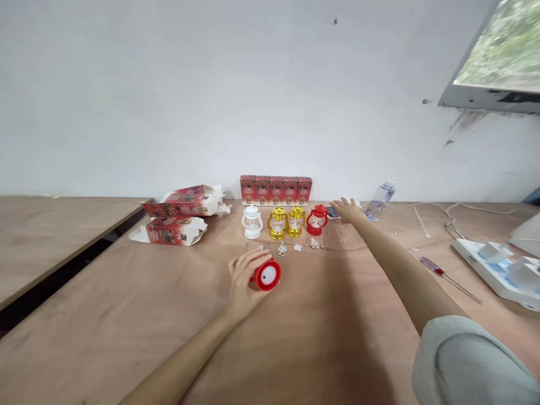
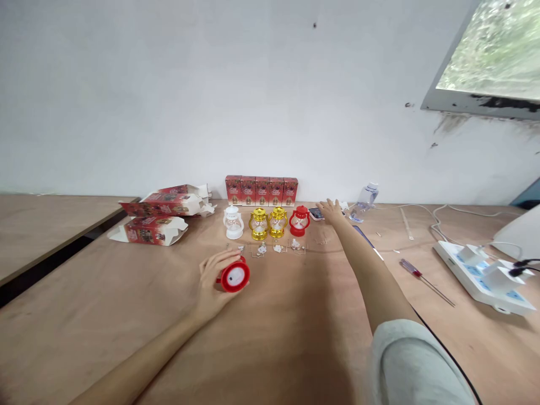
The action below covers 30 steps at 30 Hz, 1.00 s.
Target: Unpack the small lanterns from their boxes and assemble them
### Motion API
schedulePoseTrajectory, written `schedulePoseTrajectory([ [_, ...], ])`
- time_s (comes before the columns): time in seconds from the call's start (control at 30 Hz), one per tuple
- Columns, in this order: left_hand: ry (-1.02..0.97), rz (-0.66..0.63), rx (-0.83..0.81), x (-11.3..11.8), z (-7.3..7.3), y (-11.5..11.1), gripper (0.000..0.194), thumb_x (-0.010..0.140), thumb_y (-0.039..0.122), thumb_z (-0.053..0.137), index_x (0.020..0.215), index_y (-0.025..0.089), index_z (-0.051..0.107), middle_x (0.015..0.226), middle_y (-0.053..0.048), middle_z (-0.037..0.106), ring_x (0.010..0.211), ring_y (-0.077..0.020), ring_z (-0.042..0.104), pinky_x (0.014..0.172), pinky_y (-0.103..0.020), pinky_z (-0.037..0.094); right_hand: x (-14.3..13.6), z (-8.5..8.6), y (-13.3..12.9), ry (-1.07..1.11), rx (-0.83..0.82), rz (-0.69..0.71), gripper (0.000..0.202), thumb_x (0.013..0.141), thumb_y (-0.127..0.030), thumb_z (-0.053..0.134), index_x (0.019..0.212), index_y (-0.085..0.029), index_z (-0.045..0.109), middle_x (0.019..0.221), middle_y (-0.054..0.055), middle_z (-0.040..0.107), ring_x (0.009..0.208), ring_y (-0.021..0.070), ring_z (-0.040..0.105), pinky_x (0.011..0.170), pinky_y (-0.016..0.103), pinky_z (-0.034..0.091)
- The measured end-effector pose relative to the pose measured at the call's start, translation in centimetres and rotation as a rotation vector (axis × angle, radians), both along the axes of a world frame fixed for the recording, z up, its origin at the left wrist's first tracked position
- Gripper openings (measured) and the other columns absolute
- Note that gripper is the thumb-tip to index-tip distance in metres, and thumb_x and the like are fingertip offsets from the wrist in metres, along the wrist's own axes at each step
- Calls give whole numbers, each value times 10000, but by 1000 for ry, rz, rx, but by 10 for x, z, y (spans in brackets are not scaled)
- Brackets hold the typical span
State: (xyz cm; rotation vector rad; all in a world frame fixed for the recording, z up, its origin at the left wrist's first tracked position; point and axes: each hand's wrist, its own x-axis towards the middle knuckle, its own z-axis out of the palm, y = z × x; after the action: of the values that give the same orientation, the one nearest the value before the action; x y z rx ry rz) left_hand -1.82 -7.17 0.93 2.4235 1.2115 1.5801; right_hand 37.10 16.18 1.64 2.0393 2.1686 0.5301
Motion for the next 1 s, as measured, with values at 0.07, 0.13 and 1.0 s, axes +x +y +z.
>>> schedulePoseTrajectory([
  [0.07,55,14,1,-1,0,0,414,718,271,694,1102,264,538,1130,-62,640,1089,-234,556,910,-389,294,-3,0,13,-45,-56,6,588,709,-117,574,1260,-282,452,1365,62,440,1323,289,256,1062,555,122],
  [0.13,65,32,-32,-2,0,0,420,716,271,696,1104,265,534,1136,-61,636,1087,-230,555,902,-383,282,-5,-1,22,-81,-95,-3,531,726,-115,554,1232,-265,491,1339,74,473,1323,297,262,1060,584,81],
  [1.0,2,30,-155,-3,-5,3,442,710,267,706,1119,256,539,1124,-58,622,1047,-217,543,867,-350,314,2,-16,35,-127,-110,9,574,682,-221,564,1243,-206,443,1292,130,483,1173,333,387,970,616,188],
])
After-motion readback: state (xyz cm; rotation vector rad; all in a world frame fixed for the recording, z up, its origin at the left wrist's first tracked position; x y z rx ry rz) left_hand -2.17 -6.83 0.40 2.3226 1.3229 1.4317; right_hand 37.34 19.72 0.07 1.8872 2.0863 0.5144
